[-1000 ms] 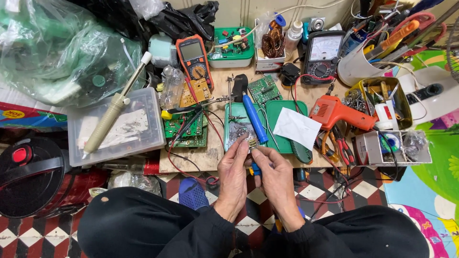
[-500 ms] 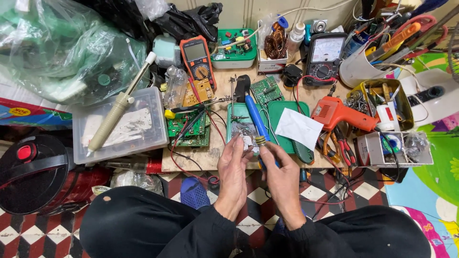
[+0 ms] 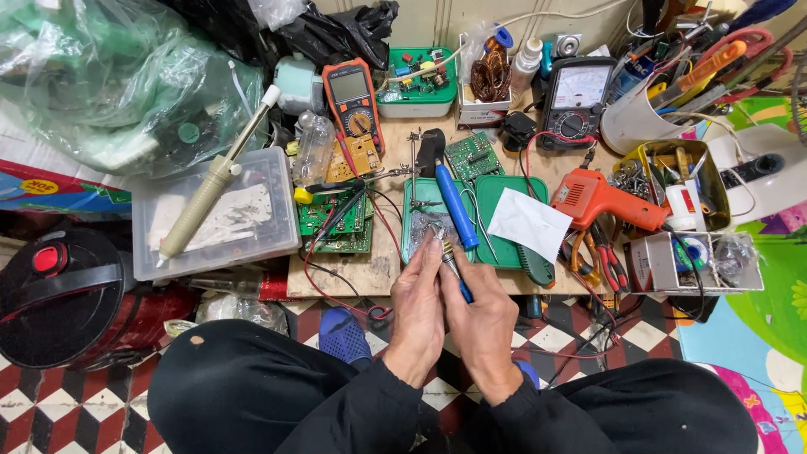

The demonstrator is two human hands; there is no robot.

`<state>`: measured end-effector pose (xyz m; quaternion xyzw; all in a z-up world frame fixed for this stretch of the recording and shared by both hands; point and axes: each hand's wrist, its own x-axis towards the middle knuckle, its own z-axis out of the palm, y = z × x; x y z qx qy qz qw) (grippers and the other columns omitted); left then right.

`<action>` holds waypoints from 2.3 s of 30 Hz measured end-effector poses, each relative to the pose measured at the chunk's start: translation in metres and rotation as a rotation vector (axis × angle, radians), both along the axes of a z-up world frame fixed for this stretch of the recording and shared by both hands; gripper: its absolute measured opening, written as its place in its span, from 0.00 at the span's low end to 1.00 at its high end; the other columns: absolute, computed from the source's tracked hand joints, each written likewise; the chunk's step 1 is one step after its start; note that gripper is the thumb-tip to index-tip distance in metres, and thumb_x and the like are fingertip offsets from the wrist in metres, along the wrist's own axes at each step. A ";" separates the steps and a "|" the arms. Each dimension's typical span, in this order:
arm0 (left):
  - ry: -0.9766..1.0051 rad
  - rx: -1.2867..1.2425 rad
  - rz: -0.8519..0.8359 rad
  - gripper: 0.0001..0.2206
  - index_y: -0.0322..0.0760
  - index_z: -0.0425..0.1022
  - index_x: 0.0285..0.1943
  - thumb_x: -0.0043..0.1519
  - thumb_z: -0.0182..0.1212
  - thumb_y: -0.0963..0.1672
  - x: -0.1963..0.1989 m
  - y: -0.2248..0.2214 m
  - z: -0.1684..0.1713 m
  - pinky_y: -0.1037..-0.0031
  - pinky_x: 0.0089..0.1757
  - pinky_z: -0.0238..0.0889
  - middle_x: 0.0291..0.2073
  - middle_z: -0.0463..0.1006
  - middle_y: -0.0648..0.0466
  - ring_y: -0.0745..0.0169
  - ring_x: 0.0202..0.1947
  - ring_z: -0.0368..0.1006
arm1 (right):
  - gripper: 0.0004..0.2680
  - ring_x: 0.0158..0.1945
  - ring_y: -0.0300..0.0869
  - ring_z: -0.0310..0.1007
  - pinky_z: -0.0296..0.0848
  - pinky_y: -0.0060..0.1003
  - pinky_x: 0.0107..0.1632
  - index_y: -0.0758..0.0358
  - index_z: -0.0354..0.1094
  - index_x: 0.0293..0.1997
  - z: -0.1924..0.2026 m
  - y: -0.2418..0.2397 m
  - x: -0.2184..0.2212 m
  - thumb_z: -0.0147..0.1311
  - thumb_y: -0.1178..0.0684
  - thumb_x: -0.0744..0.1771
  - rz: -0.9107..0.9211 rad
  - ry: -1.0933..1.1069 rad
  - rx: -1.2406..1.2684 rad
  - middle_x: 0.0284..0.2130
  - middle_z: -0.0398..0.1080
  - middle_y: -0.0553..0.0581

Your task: Desoldering electronic components from a circuit board using a soldering iron and a manual desoldering pump.

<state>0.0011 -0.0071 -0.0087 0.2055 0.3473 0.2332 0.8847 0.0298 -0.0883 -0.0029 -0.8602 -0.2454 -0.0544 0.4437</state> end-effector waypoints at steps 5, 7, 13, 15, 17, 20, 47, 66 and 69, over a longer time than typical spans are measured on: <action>-0.028 0.017 0.023 0.26 0.29 0.74 0.77 0.69 0.60 0.45 0.003 0.002 0.005 0.76 0.57 0.66 0.66 0.80 0.47 0.65 0.58 0.74 | 0.16 0.40 0.36 0.76 0.75 0.28 0.42 0.63 0.79 0.63 0.009 0.002 0.003 0.64 0.53 0.68 0.000 0.429 0.231 0.45 0.82 0.53; -0.028 0.012 0.065 0.25 0.30 0.75 0.76 0.70 0.58 0.45 0.004 0.001 0.010 0.75 0.61 0.64 0.67 0.79 0.47 0.63 0.63 0.73 | 0.17 0.49 0.36 0.82 0.78 0.27 0.48 0.62 0.79 0.64 0.010 0.004 0.003 0.63 0.52 0.68 -0.041 0.620 0.289 0.57 0.85 0.54; 0.125 0.006 0.011 0.27 0.47 0.76 0.78 0.69 0.60 0.52 0.002 -0.006 0.015 0.84 0.17 0.41 0.32 0.68 0.59 0.79 0.17 0.53 | 0.16 0.21 0.33 0.61 0.59 0.27 0.23 0.68 0.80 0.65 0.010 0.009 0.009 0.62 0.56 0.70 -0.202 1.009 0.609 0.34 0.80 0.57; 0.095 0.048 0.016 0.15 0.37 0.80 0.57 0.74 0.59 0.51 0.002 -0.008 0.011 0.79 0.18 0.44 0.28 0.71 0.59 0.76 0.15 0.54 | 0.15 0.24 0.34 0.65 0.63 0.29 0.26 0.67 0.80 0.64 0.009 0.009 0.009 0.62 0.56 0.69 -0.160 0.782 0.477 0.35 0.80 0.57; 0.082 0.080 0.007 0.17 0.33 0.81 0.58 0.74 0.58 0.50 0.003 -0.009 0.007 0.78 0.33 0.54 0.36 0.75 0.55 0.72 0.30 0.63 | 0.15 0.26 0.35 0.67 0.66 0.30 0.29 0.66 0.80 0.64 0.005 0.008 0.007 0.63 0.56 0.69 -0.131 0.613 0.381 0.36 0.80 0.56; 0.172 0.206 -0.050 0.21 0.27 0.81 0.60 0.74 0.54 0.51 -0.001 -0.011 0.018 0.76 0.48 0.65 0.46 0.81 0.51 0.68 0.45 0.72 | 0.14 0.30 0.38 0.73 0.72 0.32 0.34 0.65 0.80 0.62 -0.001 0.007 0.004 0.63 0.55 0.69 -0.073 0.278 0.186 0.37 0.80 0.56; -0.232 0.156 -0.093 0.20 0.22 0.74 0.71 0.74 0.57 0.43 -0.005 0.011 -0.004 0.75 0.61 0.65 0.58 0.80 0.45 0.66 0.56 0.74 | 0.14 0.42 0.35 0.70 0.70 0.27 0.44 0.62 0.81 0.63 -0.002 0.002 -0.002 0.64 0.56 0.69 -0.010 0.410 0.322 0.44 0.75 0.52; -0.239 -0.076 -0.194 0.19 0.41 0.76 0.76 0.77 0.52 0.45 -0.002 0.030 -0.029 0.73 0.47 0.68 0.52 0.81 0.51 0.65 0.47 0.74 | 0.11 0.25 0.34 0.61 0.57 0.28 0.25 0.71 0.82 0.57 0.027 0.006 0.002 0.61 0.58 0.70 -0.115 1.125 0.705 0.33 0.76 0.58; -0.214 -0.149 -0.207 0.20 0.35 0.78 0.73 0.72 0.60 0.43 0.003 0.039 -0.027 0.76 0.48 0.67 0.47 0.80 0.51 0.67 0.45 0.73 | 0.12 0.24 0.35 0.63 0.61 0.28 0.24 0.75 0.80 0.59 0.034 0.002 0.005 0.60 0.60 0.70 -0.020 1.189 0.747 0.32 0.75 0.59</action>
